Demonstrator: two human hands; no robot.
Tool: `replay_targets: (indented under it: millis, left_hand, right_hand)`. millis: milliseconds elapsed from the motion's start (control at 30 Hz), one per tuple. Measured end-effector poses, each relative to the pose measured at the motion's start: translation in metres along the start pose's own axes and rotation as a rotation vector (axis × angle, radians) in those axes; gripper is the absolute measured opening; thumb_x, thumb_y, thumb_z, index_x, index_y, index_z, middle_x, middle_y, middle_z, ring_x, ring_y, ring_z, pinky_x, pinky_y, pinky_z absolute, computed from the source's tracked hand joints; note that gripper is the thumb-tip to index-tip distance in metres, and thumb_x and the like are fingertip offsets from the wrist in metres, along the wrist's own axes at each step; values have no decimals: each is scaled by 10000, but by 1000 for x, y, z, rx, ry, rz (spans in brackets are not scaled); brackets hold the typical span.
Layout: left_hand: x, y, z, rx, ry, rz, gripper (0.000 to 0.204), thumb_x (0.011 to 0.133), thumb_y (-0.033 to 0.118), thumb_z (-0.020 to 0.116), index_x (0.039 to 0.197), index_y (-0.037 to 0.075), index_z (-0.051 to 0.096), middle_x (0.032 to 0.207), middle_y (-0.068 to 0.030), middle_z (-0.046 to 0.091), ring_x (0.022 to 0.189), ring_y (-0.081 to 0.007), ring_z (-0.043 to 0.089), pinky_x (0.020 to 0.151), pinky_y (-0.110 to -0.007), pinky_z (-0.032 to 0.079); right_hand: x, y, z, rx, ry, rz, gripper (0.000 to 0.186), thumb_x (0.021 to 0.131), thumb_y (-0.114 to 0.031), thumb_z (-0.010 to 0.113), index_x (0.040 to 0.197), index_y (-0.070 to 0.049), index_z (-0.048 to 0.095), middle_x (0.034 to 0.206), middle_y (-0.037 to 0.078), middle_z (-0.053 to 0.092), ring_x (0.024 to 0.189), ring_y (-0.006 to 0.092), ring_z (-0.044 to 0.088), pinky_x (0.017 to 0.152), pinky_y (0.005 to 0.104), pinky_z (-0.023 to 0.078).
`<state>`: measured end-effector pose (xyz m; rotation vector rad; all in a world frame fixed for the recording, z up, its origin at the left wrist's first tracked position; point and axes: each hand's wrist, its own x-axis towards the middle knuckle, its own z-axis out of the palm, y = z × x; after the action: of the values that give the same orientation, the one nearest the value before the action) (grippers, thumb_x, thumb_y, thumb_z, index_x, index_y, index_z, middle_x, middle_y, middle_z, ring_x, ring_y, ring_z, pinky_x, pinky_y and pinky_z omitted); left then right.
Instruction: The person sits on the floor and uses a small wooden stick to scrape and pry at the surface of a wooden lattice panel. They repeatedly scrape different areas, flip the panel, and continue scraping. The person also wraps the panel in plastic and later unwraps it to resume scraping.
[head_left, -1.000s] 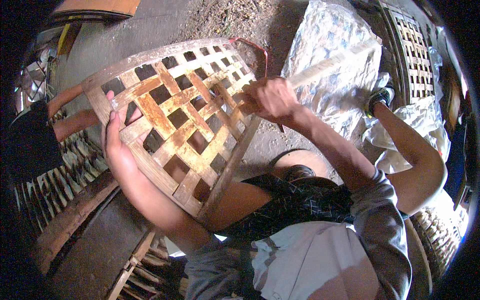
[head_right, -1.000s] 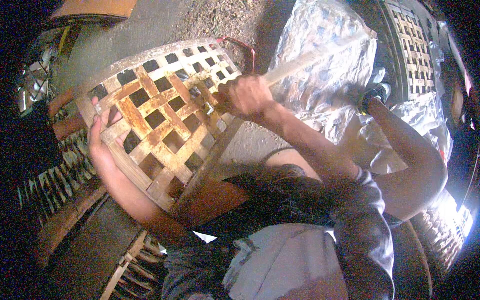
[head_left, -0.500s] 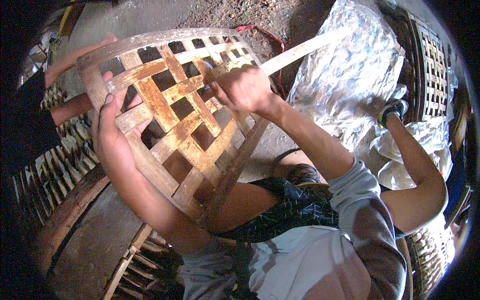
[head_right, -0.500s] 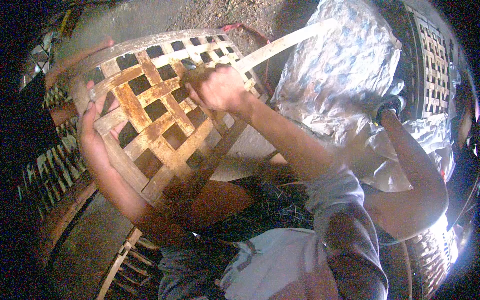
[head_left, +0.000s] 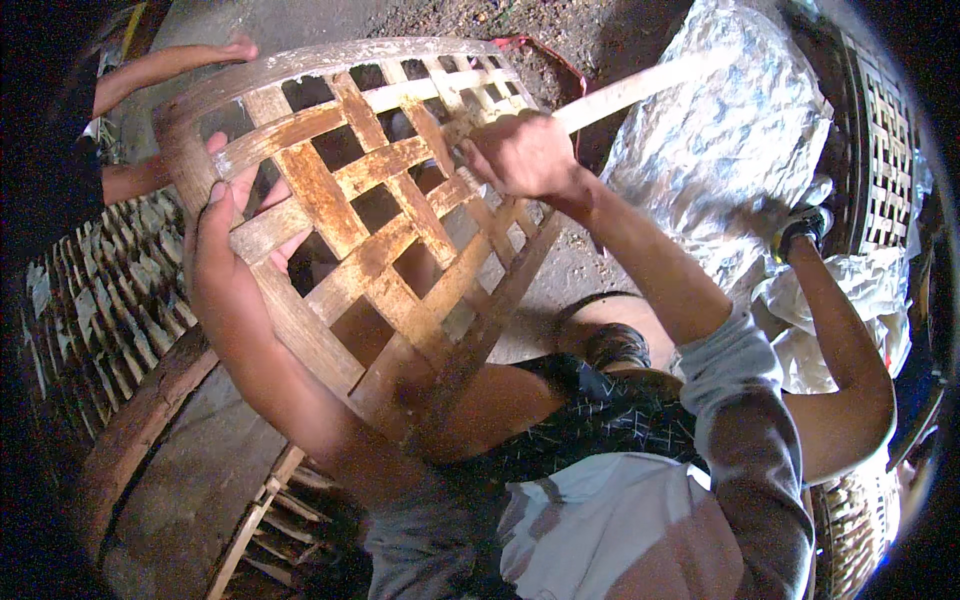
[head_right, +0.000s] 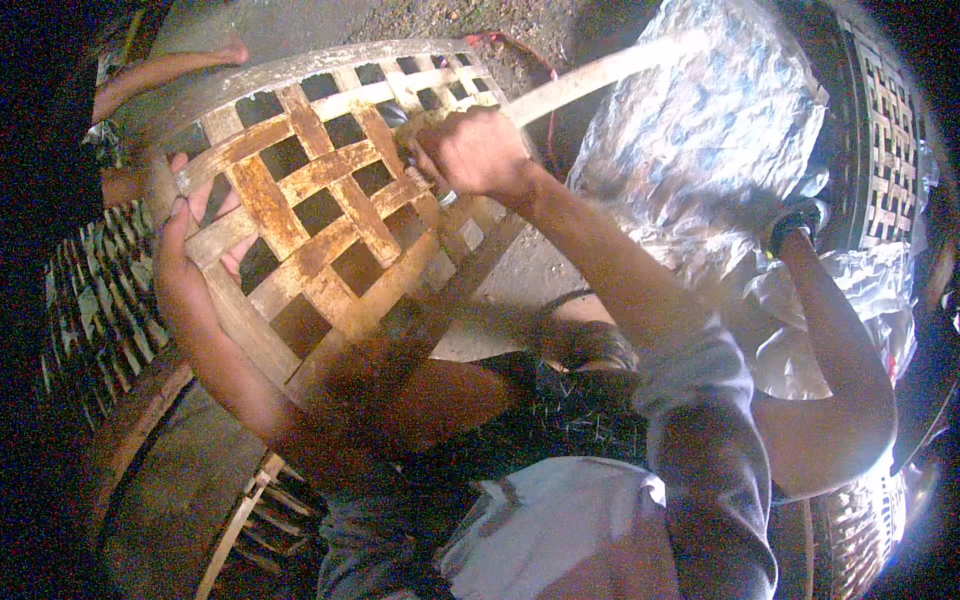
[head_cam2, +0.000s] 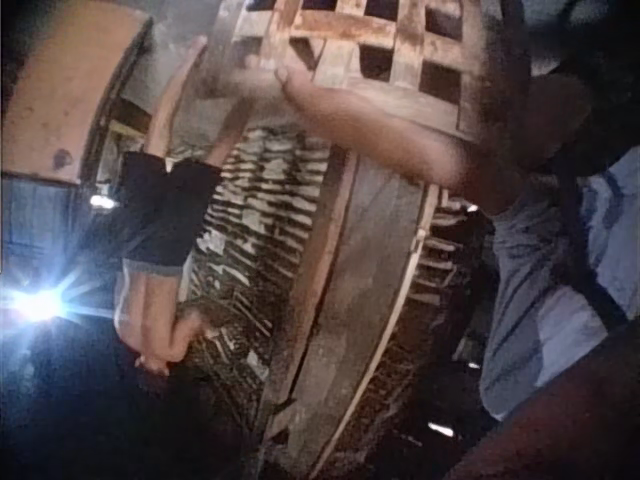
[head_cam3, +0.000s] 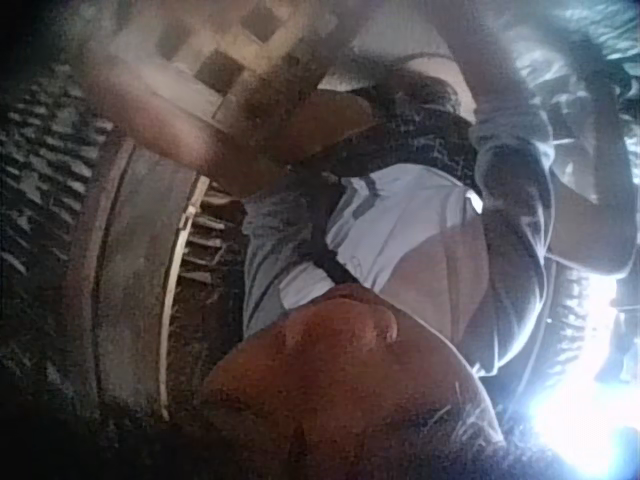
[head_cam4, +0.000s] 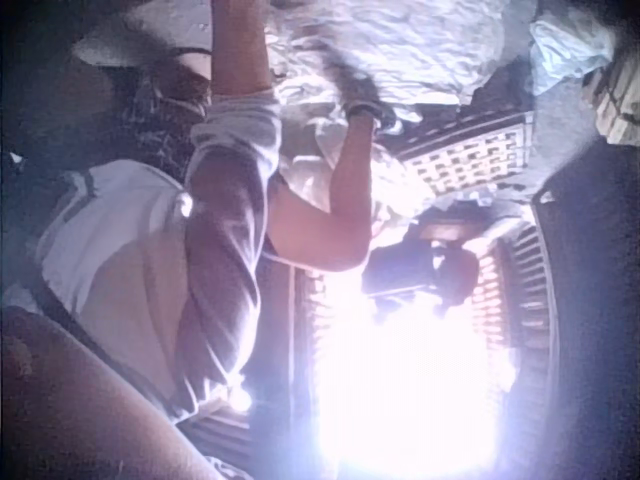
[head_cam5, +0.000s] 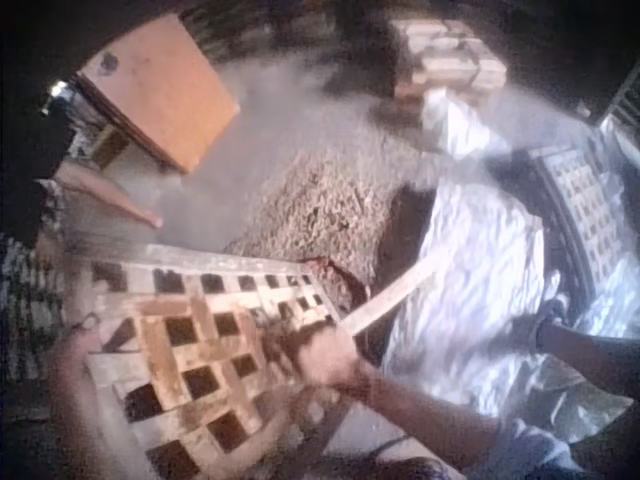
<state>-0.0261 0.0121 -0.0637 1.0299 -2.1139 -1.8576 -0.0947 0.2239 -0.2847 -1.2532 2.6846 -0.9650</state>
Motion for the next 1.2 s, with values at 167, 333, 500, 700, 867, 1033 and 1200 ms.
replay_targets:
  millis: [167, 333, 500, 700, 867, 1033, 1200]
  left_hand:
    - [-5, 4, 7, 27, 24, -2, 562, 997, 272, 481, 1518, 72, 416, 1464, -221, 501, 1238, -395, 583, 970, -480, 538]
    - [-2, -1, 3, -13, 32, 0, 571, 998, 276, 489, 1515, 48, 409, 1461, -218, 506, 1258, -386, 574, 1002, -482, 518]
    - [1, -4, -2, -79, -67, 5, 601, 996, 297, 509, 1512, 10, 393, 1460, -221, 509, 1294, -392, 550, 1008, -481, 513]
    - [-3, -4, 3, -42, 13, 23, 615, 999, 332, 522, 1515, 28, 383, 1451, -224, 514, 1304, -397, 542, 1023, -485, 503]
    - [-9, 0, -1, -30, 11, -10, 606, 1004, 340, 527, 1504, 25, 391, 1454, -231, 505, 1304, -392, 544, 1039, -498, 491]
    - [-5, -5, 4, -104, -10, 32, 594, 1012, 325, 520, 1500, 11, 391, 1437, -231, 522, 1311, -388, 539, 1044, -495, 488]
    - [-7, 0, 7, -108, -8, 8, 577, 1019, 285, 504, 1507, 5, 375, 1428, -239, 531, 1319, -391, 529, 1077, -512, 456]
  right_hand:
    - [0, -28, 7, 10, 142, 20, 346, 987, -337, 553, 759, -109, 677, 627, 93, 625, 536, 324, 615, 512, 436, 501]
    - [-1, -20, 11, -19, 106, 18, 387, 984, -356, 547, 723, -102, 678, 609, 106, 625, 524, 314, 627, 493, 433, 504]
    - [-4, -20, 17, 48, 194, 51, 502, 973, -424, 536, 636, -75, 662, 601, 140, 645, 506, 336, 642, 461, 444, 509]
    - [-3, -17, 13, -3, 80, 55, 440, 992, -385, 532, 688, -98, 670, 599, 118, 626, 511, 314, 634, 510, 450, 521]
    - [3, -44, 5, 35, 265, -2, 415, 969, -362, 573, 668, -96, 675, 556, 107, 624, 443, 304, 604, 448, 421, 496]
    - [-6, -15, 14, -48, 60, 34, 401, 1011, -330, 501, 740, -80, 657, 584, 130, 598, 521, 340, 621, 510, 471, 506]
    - [2, -48, 2, 46, 167, 155, 428, 992, -390, 501, 772, -85, 706, 647, 154, 676, 536, 344, 664, 511, 454, 540]
